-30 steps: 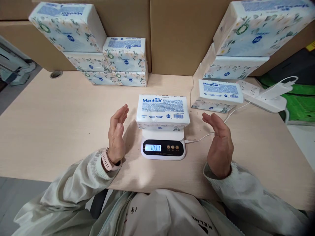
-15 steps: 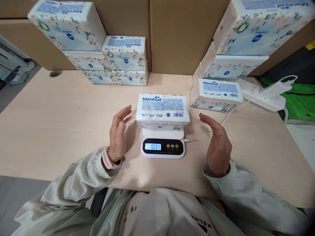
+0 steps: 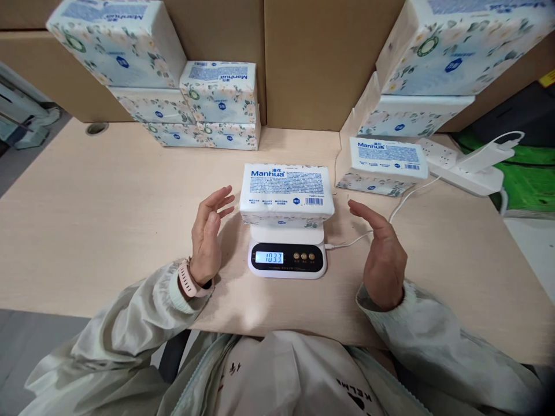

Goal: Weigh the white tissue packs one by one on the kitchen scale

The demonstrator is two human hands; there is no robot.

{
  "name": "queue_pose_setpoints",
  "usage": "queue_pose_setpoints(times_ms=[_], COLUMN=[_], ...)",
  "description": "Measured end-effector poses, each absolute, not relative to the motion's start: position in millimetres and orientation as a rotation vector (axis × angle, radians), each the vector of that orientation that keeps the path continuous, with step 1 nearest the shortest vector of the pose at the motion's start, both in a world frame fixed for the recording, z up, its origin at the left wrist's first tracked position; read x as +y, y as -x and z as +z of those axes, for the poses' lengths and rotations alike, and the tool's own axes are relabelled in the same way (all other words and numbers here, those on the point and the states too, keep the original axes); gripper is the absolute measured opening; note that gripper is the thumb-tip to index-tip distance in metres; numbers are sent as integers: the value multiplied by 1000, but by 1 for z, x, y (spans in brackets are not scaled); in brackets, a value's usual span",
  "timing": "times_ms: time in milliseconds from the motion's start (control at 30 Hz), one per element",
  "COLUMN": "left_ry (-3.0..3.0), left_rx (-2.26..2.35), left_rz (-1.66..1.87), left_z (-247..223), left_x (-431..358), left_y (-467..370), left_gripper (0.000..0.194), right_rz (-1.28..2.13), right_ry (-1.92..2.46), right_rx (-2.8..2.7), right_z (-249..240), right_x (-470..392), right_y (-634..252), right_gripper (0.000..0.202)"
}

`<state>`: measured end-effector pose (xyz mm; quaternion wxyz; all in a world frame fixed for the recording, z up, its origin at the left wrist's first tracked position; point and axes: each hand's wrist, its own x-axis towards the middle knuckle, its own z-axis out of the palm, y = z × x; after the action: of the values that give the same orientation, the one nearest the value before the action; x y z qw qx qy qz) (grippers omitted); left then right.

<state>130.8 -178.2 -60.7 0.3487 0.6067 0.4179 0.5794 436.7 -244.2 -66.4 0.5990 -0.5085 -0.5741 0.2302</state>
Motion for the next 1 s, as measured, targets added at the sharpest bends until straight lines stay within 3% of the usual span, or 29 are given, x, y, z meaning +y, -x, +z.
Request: queue_pose_setpoints(times_ms=[1000], left_ry=[-1567], left_rx=[1091], left_rz=[1505], left_z=[-61], left_x=[-177], left_y=[-130], left_gripper=[48], right_rz=[459], right_ry=[1211], right_rx=[-1433], right_z=[-63], right_x=[-245], right_y=[-438], right_gripper=[49])
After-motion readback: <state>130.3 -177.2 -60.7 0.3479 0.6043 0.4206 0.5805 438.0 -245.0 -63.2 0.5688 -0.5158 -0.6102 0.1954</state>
